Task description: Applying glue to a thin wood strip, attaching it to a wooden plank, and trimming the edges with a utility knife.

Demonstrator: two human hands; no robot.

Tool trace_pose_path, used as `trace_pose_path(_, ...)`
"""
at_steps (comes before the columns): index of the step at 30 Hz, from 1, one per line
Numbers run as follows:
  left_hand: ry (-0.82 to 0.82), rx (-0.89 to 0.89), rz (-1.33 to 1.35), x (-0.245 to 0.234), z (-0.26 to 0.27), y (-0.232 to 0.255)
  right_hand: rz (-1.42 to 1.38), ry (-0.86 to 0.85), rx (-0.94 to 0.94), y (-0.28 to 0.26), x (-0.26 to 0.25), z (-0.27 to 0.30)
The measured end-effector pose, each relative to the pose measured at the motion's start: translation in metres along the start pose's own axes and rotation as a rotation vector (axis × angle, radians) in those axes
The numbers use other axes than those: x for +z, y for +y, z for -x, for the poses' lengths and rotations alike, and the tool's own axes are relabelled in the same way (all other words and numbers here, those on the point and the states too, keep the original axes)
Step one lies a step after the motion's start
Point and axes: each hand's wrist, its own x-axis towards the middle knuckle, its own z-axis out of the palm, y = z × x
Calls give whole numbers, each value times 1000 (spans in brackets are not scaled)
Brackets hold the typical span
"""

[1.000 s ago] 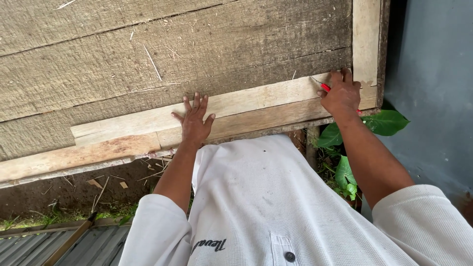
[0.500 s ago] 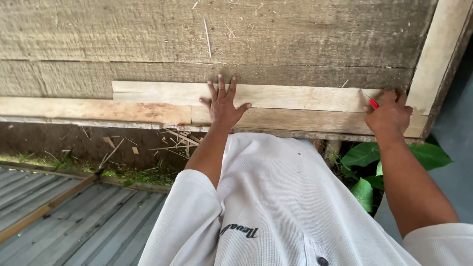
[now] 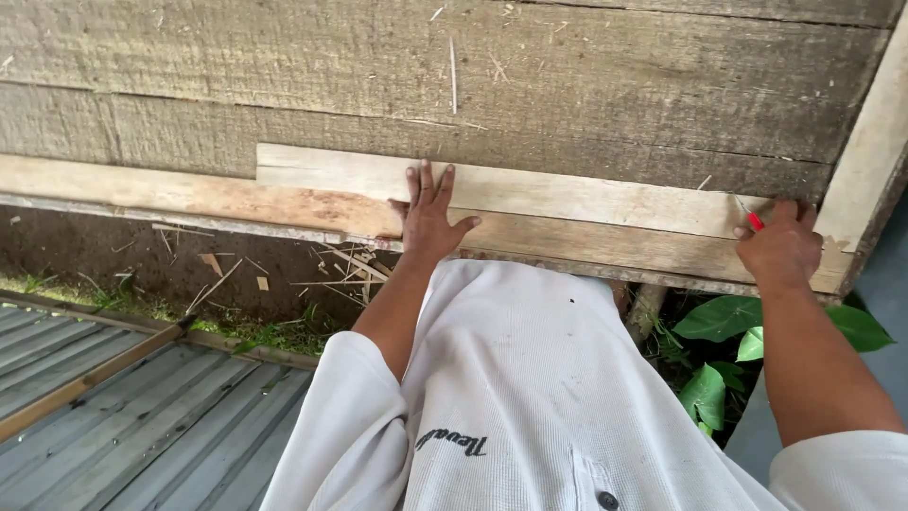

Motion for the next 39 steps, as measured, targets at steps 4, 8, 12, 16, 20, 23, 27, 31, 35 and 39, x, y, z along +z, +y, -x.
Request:
trace_pose_path(4,-21,-17,-24,-3,-3,4,-7,8,5,-6,-2,5)
trace_pose_path(8,-201,-34,-191,-47,-5,25,-15,15,43,-6,2,0)
trace_pose_path(12,-139,24,-94,-23,-14,9,-55,97,-47,10,19,-7)
trace_pose_path(16,-46,43,-33,-6,-20,-6,-99,118,-79,17,32,-17)
trace_pose_path(20,-40,60,-31,-4,-22,-6,-87,161,-50,13,27,-6)
trace_pose_path(23,-65,54,19,-5,-23,-10,-81,147,-37,12,29,-9)
trace_pose_path(27,-69,66,6,-6,-24,-13,-85,165,-39,8,29,-5)
trace_pose_path(31,-83,57,-34,-3,-28,-19,-69,186,-57,-19,29,5)
trace_pose_path(35,-85,39,-56,-4,-30,-17,-239,118,46,-24,27,8)
trace_pose_path(39,-85,22,-60,-3,-32,-17,-294,71,18,-14,27,13)
